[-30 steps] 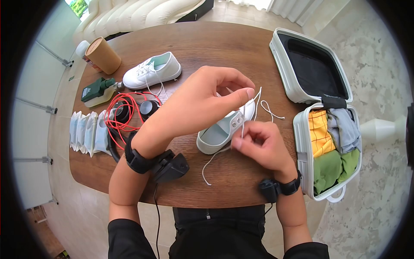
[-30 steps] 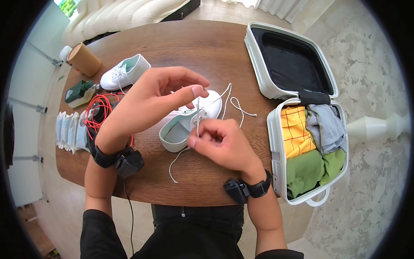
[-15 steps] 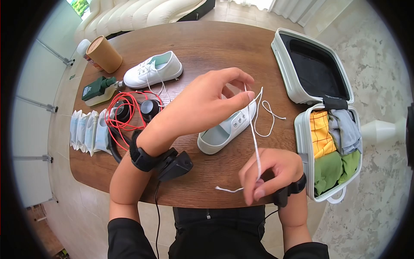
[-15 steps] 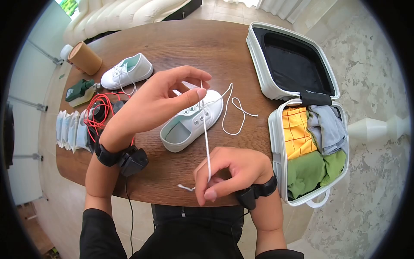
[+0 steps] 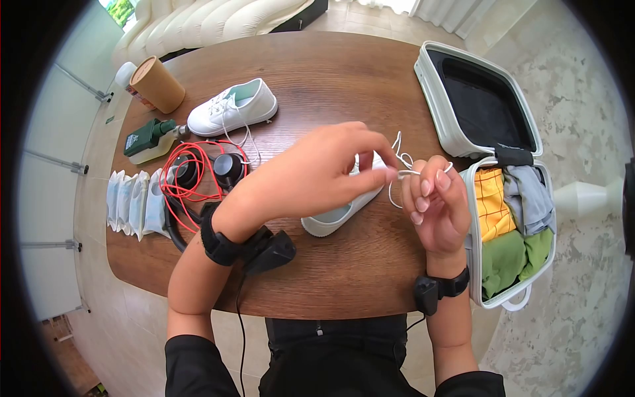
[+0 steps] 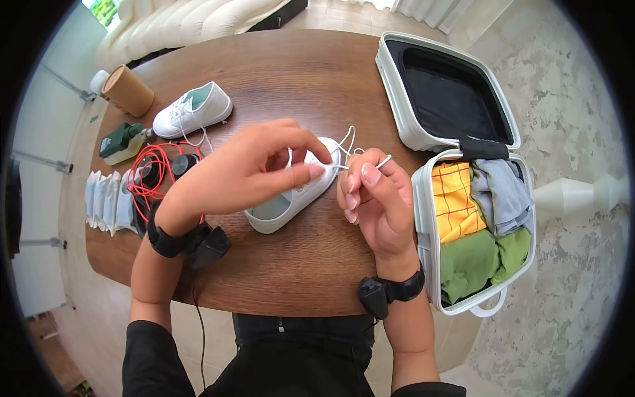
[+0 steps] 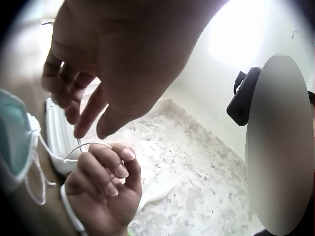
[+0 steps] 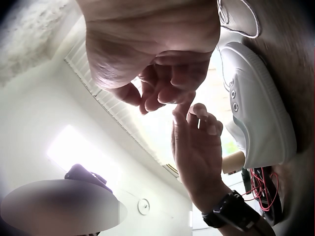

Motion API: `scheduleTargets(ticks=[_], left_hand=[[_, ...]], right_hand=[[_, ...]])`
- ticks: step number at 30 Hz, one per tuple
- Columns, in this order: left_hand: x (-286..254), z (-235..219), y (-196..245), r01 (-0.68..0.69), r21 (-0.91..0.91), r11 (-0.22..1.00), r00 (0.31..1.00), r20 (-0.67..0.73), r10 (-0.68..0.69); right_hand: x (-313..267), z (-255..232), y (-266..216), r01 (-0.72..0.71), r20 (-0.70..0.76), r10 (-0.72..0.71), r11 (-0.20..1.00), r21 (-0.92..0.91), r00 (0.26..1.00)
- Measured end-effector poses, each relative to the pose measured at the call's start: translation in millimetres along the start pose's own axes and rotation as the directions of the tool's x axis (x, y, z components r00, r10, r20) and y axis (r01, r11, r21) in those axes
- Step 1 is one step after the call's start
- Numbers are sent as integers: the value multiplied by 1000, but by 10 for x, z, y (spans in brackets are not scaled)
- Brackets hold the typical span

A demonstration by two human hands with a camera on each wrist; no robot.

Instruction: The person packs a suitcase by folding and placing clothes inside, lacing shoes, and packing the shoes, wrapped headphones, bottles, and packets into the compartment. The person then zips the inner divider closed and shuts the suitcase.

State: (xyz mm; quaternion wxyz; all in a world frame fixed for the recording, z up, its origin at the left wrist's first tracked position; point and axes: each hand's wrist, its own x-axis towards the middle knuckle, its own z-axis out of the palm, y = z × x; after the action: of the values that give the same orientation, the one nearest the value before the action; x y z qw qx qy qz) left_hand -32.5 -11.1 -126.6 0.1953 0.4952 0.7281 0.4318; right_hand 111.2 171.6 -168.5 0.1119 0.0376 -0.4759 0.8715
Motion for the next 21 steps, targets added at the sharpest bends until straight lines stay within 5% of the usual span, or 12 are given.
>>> scheduleTargets(ticks=[1, 4, 10, 14, 16, 21], left_hand=[[-8, 11, 3, -124, 41, 991, 992, 42, 123], [-21, 77, 13, -174, 31, 984, 985, -9, 175], [-5, 22, 26, -84, -7, 996, 993, 81, 85], [-9, 3, 31, -35, -35, 999, 999, -2, 35], [-7, -17, 75, 13, -78, 997, 1000, -4, -13], [-4, 71, 23, -22, -130, 991, 999, -25, 19]], right_hand=[[1, 2, 3, 8, 8, -8, 1000, 9, 1000], [3, -17, -8, -15, 52, 13, 999, 36, 999], [2, -12, -9, -40, 62, 37, 998, 46, 997], [9, -22, 16, 42, -37, -39, 996, 79, 999], [11, 23, -16, 12, -164, -14, 1000, -17, 986], [23, 203, 79, -38, -164, -10, 956, -290, 986]])
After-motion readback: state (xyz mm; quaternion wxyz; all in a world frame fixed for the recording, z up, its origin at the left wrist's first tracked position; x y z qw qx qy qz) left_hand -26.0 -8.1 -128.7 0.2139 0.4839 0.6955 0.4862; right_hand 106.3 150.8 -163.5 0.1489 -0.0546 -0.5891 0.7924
